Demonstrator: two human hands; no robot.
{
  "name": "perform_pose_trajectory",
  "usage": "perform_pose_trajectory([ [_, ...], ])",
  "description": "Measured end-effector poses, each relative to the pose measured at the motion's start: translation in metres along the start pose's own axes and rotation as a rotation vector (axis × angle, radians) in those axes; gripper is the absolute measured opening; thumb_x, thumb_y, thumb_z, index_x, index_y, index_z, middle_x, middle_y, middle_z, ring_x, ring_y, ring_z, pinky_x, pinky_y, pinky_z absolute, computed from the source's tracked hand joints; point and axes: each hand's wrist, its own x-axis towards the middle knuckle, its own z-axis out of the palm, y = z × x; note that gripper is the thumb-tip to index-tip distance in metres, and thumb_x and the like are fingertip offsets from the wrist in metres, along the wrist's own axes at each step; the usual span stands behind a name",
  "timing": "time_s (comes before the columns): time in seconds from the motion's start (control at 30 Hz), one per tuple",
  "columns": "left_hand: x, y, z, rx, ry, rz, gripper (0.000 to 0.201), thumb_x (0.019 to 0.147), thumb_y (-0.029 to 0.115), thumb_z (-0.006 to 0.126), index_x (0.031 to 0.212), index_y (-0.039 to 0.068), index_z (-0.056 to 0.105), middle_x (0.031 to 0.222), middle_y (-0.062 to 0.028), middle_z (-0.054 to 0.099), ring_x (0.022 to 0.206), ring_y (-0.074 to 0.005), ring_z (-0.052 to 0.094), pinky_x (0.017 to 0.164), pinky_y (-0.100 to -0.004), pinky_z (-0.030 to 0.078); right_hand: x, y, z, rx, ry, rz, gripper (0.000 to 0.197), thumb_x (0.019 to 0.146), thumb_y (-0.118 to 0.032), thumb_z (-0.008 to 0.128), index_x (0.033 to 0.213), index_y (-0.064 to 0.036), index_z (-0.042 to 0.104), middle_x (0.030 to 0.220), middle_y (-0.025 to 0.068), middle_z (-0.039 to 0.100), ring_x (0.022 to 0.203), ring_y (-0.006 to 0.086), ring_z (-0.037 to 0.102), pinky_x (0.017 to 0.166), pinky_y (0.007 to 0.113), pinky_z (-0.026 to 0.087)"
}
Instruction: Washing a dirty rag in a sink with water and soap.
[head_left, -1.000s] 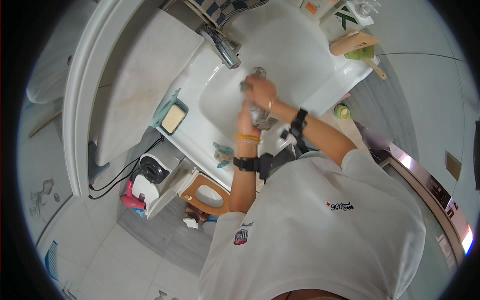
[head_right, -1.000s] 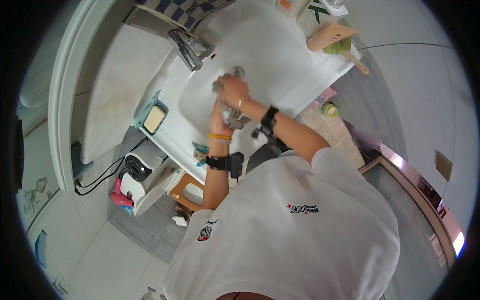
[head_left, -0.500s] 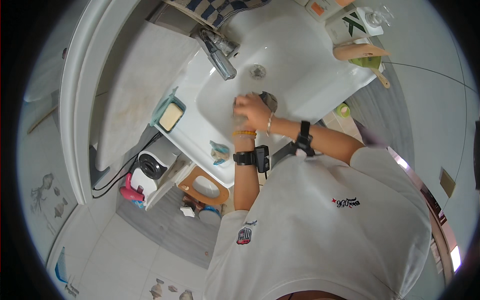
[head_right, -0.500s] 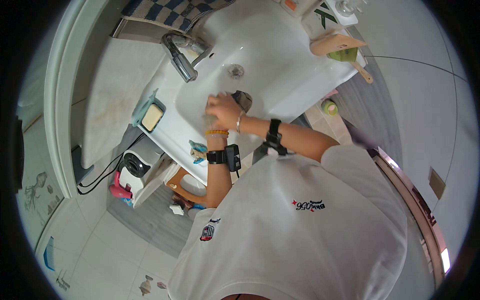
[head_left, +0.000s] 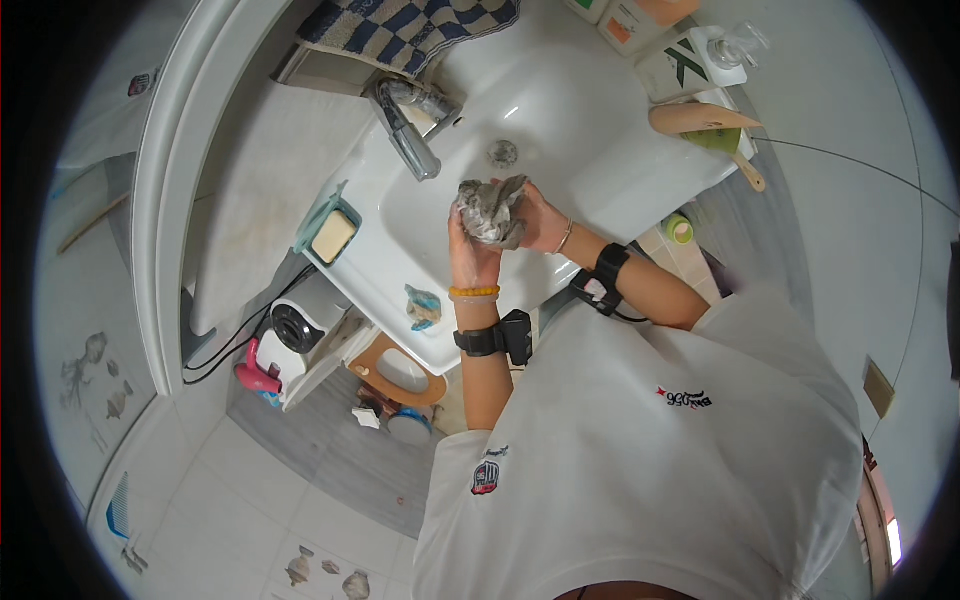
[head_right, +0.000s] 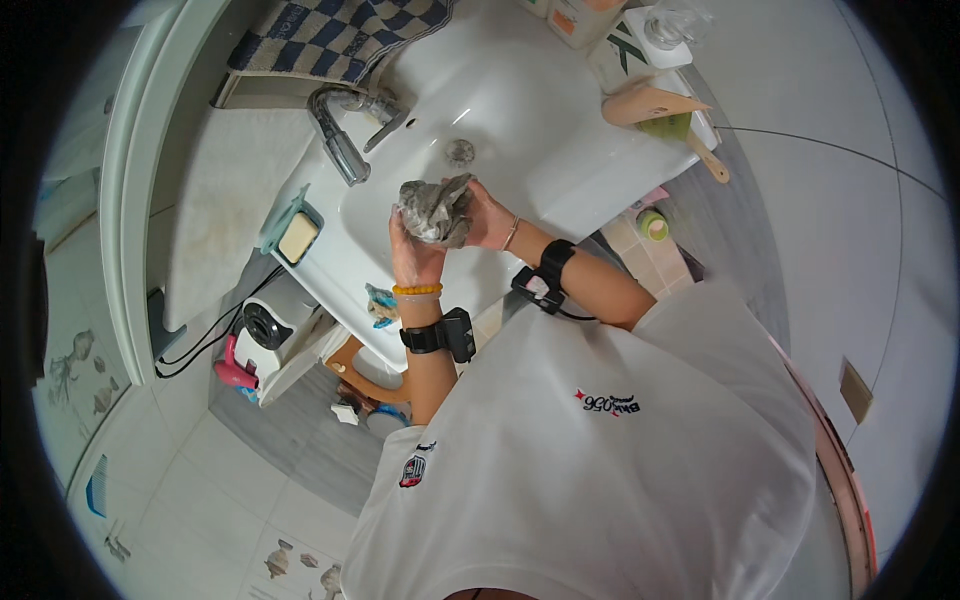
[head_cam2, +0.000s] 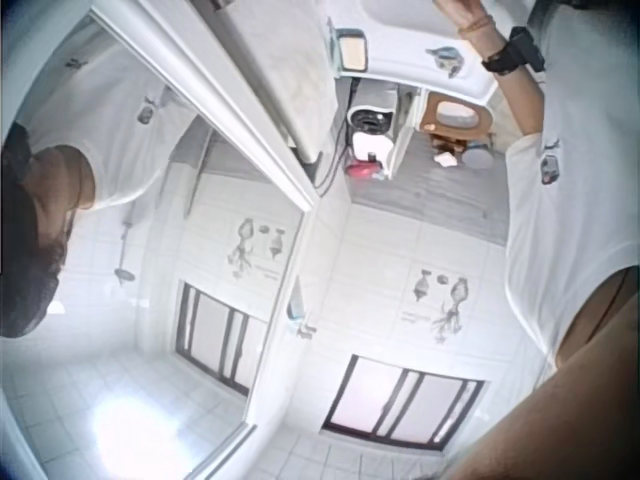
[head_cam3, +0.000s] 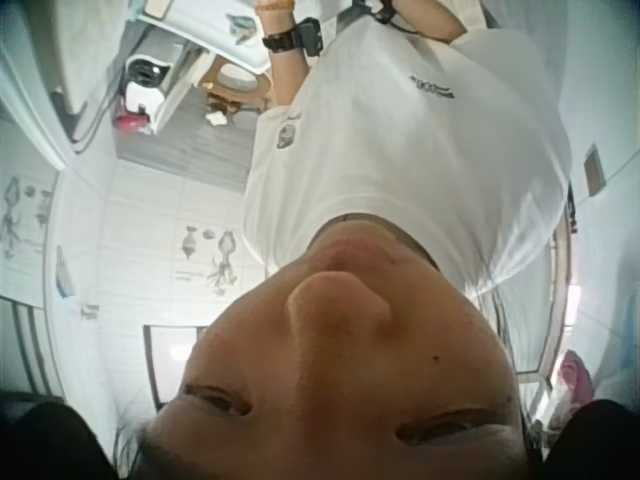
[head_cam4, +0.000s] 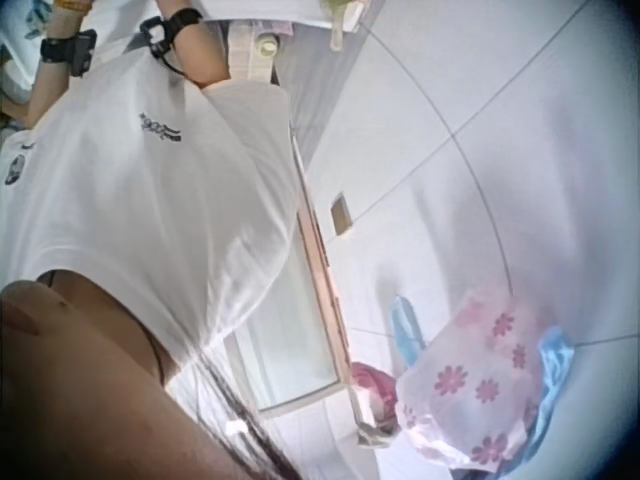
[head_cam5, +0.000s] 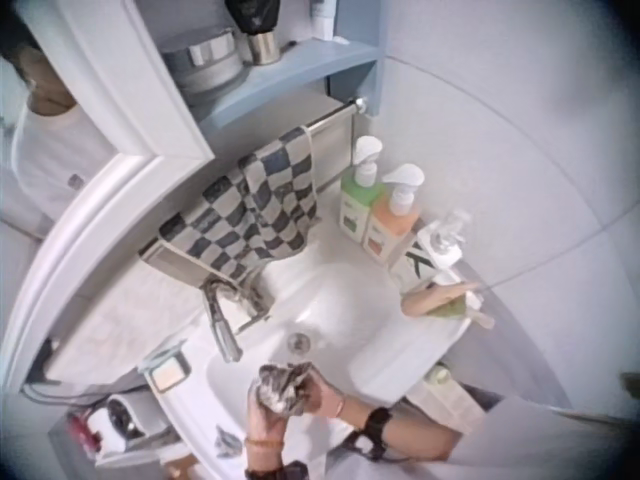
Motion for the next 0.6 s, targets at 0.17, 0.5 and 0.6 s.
perform_pose_trajectory([
  [0.17,-0.006,-0.001,-0.009,-0.117,-0.093,0.051,0.041,0.088,0.029,0.037,0.118,0.001,0.037,0.121,-0.0120,0.042,0.111,-0.0242,0.040,0.095,-0.0380,0.031,-0.011,-0.032,0.019,0.134,-0.307,-0.168,0.039,0.086,-0.037,0.038,0.120,-0.0176,0.040,0.120,0.0037,0.044,0.109,0.0209,0.042,0.090,0.041,0.036],
  [0.5,0.044,-0.055,-0.062,-0.382,-0.197,0.081,0.027,0.089,0.024,0.037,0.105,0.003,0.045,0.103,-0.0083,0.051,0.093,-0.0222,0.050,0.080,-0.0347,0.041,-0.024,0.009,0.086,-1.953,0.193,-0.603,0.017,0.077,-0.026,0.051,0.079,-0.0107,0.058,0.091,0.0092,0.058,0.081,0.0256,0.057,0.072,0.035,0.046],
  [0.6,0.046,-0.054,-0.036,0.115,0.366,0.101,0.025,0.089,0.024,0.036,0.094,0.005,0.051,0.090,-0.0078,0.056,0.085,-0.0226,0.054,0.075,-0.0334,0.044,0.024,-0.025,0.066,-1.764,0.487,-0.519,0.025,0.067,-0.030,0.057,0.072,-0.0053,0.056,0.083,0.0127,0.058,0.075,0.0315,0.055,0.064,0.039,0.044],
])
